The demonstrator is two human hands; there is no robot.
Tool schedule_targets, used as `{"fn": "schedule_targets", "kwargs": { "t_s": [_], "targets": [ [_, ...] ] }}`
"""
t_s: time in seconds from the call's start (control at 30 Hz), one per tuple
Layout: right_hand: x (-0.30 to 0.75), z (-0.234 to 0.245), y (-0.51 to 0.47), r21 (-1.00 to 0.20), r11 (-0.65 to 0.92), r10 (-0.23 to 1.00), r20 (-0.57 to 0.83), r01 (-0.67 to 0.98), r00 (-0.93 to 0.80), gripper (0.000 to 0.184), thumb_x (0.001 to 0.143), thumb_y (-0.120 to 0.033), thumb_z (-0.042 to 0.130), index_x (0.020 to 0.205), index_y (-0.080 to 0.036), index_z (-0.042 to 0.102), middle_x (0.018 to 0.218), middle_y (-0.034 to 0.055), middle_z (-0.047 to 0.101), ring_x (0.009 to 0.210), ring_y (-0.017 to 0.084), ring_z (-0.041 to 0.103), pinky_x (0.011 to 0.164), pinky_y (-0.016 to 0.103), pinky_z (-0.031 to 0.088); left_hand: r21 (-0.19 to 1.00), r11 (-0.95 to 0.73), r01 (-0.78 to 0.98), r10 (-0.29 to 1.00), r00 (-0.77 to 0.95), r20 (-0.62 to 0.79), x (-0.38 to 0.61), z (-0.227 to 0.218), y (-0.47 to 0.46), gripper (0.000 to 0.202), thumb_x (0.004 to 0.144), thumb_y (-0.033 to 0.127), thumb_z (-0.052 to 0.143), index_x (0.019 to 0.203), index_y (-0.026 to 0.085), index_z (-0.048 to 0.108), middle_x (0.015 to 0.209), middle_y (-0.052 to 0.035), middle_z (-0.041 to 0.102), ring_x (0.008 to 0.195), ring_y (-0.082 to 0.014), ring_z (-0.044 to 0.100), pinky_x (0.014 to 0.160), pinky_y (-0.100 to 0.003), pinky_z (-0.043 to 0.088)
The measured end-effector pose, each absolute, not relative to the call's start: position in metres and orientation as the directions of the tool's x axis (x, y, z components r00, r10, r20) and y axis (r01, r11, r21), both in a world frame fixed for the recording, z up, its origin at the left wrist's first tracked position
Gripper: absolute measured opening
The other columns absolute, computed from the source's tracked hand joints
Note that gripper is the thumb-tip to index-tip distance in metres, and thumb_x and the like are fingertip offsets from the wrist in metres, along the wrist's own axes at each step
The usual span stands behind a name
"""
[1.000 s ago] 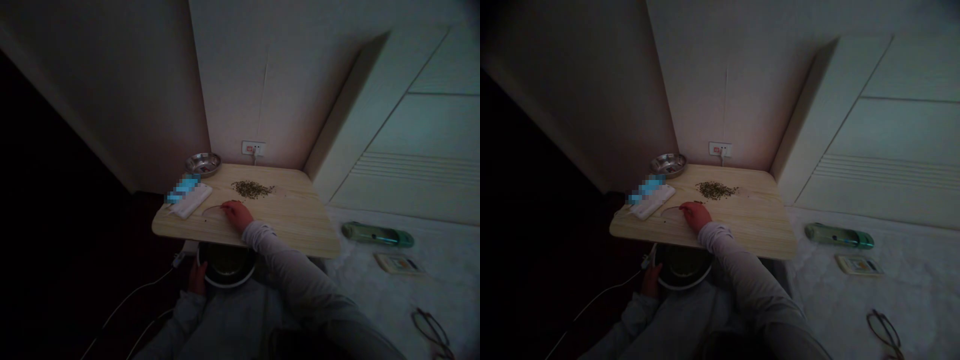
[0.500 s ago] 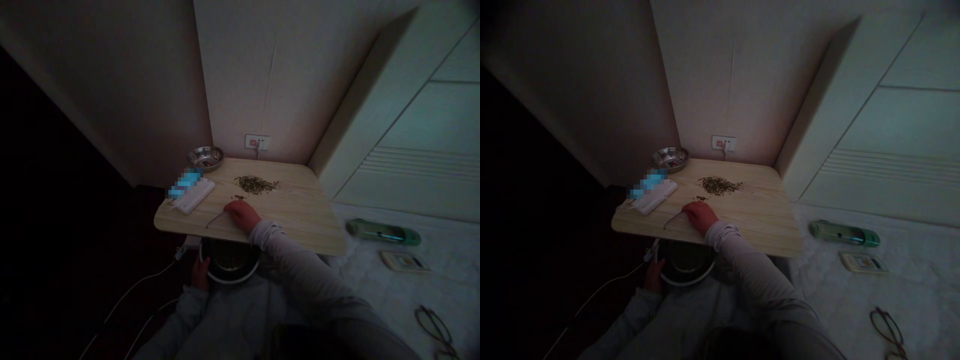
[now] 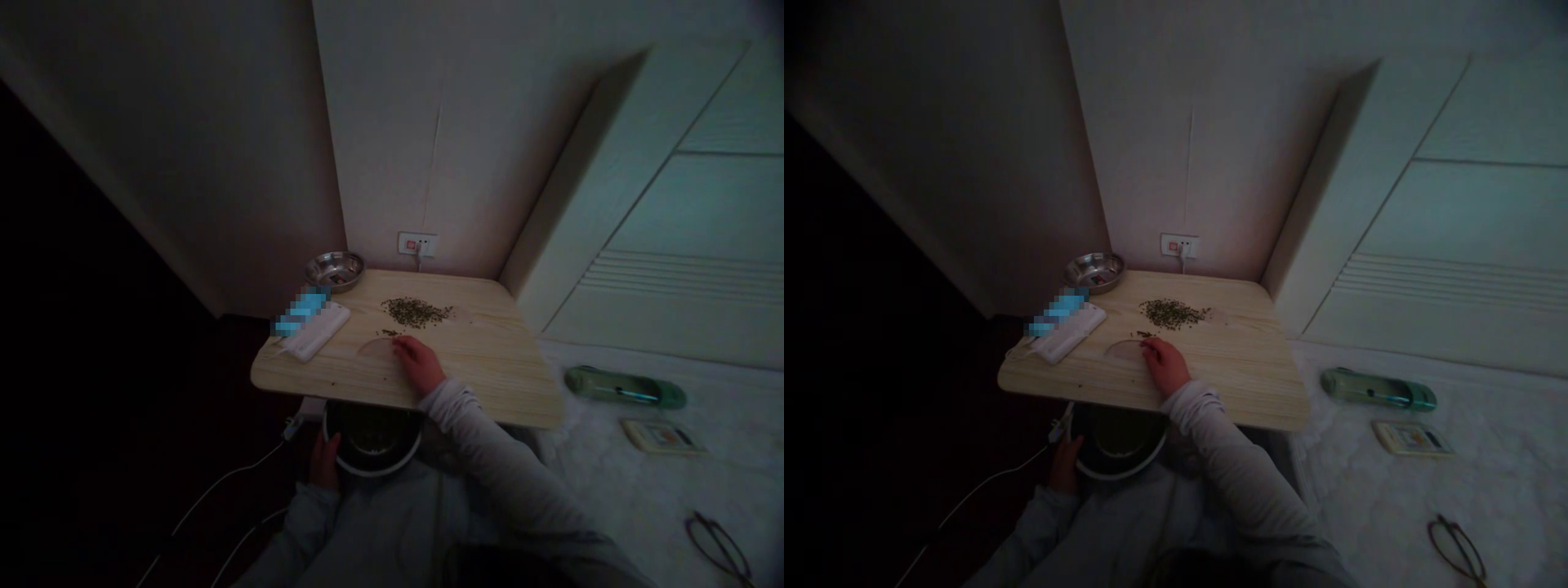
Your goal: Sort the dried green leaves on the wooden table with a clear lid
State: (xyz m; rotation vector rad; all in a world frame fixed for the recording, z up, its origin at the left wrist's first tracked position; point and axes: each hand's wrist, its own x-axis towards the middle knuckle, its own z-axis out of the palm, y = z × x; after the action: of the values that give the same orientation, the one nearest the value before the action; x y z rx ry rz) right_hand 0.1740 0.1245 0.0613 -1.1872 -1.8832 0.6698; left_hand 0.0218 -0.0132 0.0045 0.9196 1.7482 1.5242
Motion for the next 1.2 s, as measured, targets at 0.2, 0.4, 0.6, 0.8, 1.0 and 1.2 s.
{"fn": "schedule_targets", "kwargs": {
  "t_s": [0.2,0.4,0.6,0.8,1.0,1.2],
  "targets": [
    [0.199,0.064,0.111,-0.767,0.218,0.974,0.214,0.603,-0.079,0.025,0.07,-0.024,0.033,0.087,-0.017,0.05,0.068,0.0014,0.054,0.058,0.01,0.046,0.057,0.022,0.035,0.976,0.218,0.012,0.852,-0.49,-0.184,0.013,0.005,-0.007,0.012,0.062,0.021,0.041,0.058,0.019,0.052,0.073,-0.0048,0.058,0.082,-0.0183,0.049,0.074,-0.03,0.038],
    [0.197,0.069,0.09,-0.714,0.278,0.96,0.195,0.643,-0.199,0.029,0.071,-0.024,0.033,0.096,-0.017,0.046,0.068,0.0022,0.054,0.06,0.011,0.046,0.058,0.023,0.034,0.985,0.171,0.005,0.816,-0.561,-0.139,0.009,-0.012,-0.005,0.015,0.064,0.027,0.04,0.067,0.019,0.052,0.082,-0.0066,0.056,0.084,-0.0182,0.048,0.075,-0.03,0.037],
    [0.196,0.074,0.082,-0.679,0.417,0.891,0.174,0.604,-0.42,0.027,0.068,-0.021,0.038,0.092,-0.02,0.05,0.062,0.0001,0.053,0.059,0.01,0.044,0.058,0.023,0.033,0.984,0.177,-0.025,0.809,-0.566,-0.16,0.012,-0.013,-0.005,0.017,0.064,0.028,0.04,0.071,0.018,0.052,0.085,-0.008,0.054,0.087,-0.0191,0.047,0.077,-0.03,0.035],
    [0.197,0.071,0.082,-0.752,0.401,0.886,0.173,0.522,-0.431,0.025,0.068,-0.023,0.04,0.09,-0.02,0.05,0.061,-0.0018,0.052,0.057,0.009,0.044,0.057,0.021,0.033,0.996,0.087,0.032,0.838,-0.543,-0.055,0.015,-0.006,-0.008,0.018,0.062,0.024,0.04,0.073,0.022,0.055,0.084,-0.0054,0.056,0.083,-0.0194,0.049,0.077,-0.033,0.035],
    [0.177,0.065,0.099,-0.856,0.295,0.932,0.161,0.424,-0.324,0.028,0.07,-0.026,0.036,0.096,-0.02,0.044,0.069,-0.0016,0.055,0.058,0.008,0.046,0.055,0.02,0.035,0.978,0.208,-0.032,0.784,-0.592,-0.186,0.005,-0.01,0.001,0.01,0.055,0.022,0.047,0.06,0.021,0.055,0.072,-0.0041,0.058,0.078,-0.02,0.051,0.073,-0.032,0.039],
    [0.125,0.069,0.125,-0.762,0.349,0.923,0.178,0.546,-0.341,0.028,0.07,-0.024,0.036,0.096,-0.025,0.047,0.073,-0.0025,0.057,0.062,0.008,0.049,0.06,0.021,0.036,0.973,0.224,-0.051,0.802,-0.558,-0.213,0.003,-0.021,-0.001,0.018,0.061,0.026,0.042,0.071,0.017,0.054,0.081,-0.0063,0.056,0.085,-0.018,0.048,0.075,-0.027,0.037]
  ]
}}
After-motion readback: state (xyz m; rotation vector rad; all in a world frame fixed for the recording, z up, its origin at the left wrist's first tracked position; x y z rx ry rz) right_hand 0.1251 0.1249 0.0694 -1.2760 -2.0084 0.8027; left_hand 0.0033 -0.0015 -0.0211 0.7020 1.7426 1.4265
